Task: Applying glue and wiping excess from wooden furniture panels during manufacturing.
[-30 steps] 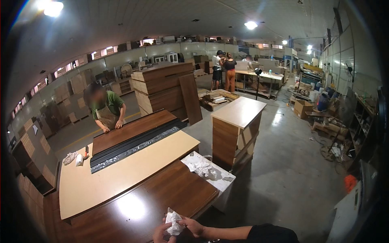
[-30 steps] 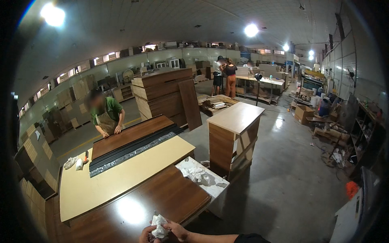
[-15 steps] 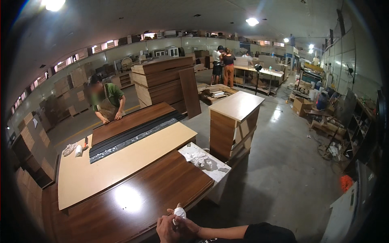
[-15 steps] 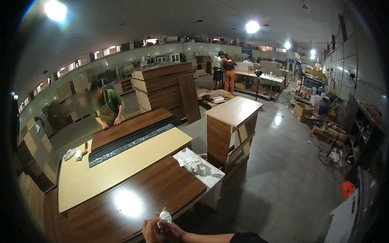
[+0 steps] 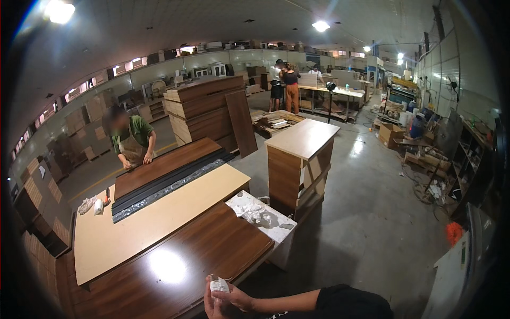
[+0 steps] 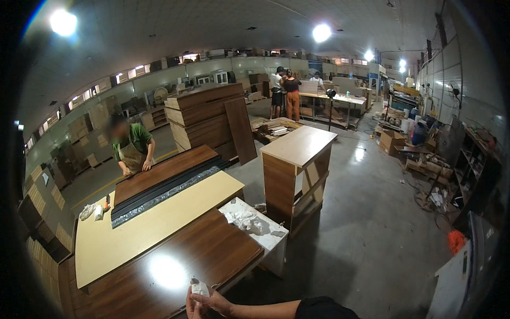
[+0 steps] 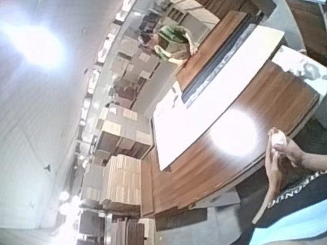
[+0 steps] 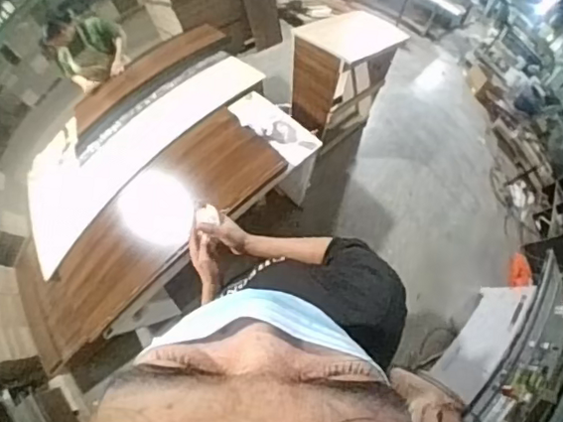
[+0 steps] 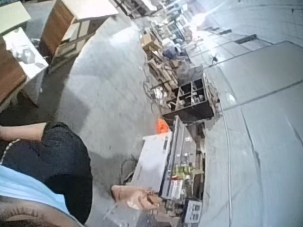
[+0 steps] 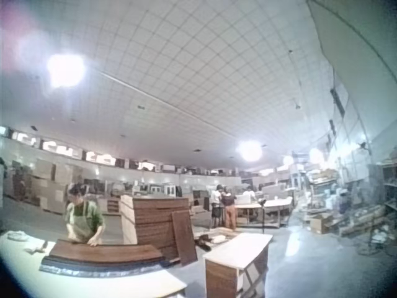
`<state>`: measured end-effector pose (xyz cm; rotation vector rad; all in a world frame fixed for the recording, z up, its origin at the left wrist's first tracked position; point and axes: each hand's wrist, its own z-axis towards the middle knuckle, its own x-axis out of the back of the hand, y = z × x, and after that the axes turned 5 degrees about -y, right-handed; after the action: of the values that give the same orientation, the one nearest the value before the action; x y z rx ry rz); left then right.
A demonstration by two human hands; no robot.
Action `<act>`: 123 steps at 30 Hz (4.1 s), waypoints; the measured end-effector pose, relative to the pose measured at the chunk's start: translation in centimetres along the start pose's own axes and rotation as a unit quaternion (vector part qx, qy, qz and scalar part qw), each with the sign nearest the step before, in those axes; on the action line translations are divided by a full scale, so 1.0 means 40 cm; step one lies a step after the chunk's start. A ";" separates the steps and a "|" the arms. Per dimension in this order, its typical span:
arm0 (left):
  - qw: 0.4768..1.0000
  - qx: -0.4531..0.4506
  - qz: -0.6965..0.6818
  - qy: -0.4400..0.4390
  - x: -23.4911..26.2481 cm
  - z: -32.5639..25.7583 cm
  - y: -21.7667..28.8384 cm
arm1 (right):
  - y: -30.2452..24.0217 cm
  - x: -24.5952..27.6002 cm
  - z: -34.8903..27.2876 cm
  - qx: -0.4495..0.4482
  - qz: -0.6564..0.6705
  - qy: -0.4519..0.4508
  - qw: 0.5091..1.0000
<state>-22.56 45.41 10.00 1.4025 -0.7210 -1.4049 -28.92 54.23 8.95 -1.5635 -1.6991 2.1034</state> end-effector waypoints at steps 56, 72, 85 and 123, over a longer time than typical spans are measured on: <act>0.878 -0.080 -0.317 0.349 -0.506 -0.300 -0.179 | -0.468 0.601 -0.085 -0.161 -0.474 -0.351 0.791; 0.918 -0.080 -0.181 0.343 -0.522 -0.266 -0.029 | -0.525 0.651 -0.125 -0.139 -0.446 -0.303 0.831; 0.892 -0.264 -0.012 0.367 -0.367 -0.346 0.336 | -0.508 0.588 -0.198 -0.214 -0.427 -0.332 0.814; 0.780 -0.326 -0.176 0.504 -0.590 -0.485 -0.055 | -0.489 0.411 -0.188 -0.398 -0.462 -0.556 0.565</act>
<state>-8.00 72.09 13.88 1.4583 0.7061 -0.7898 -42.38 76.80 13.23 1.2142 -2.9016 1.5672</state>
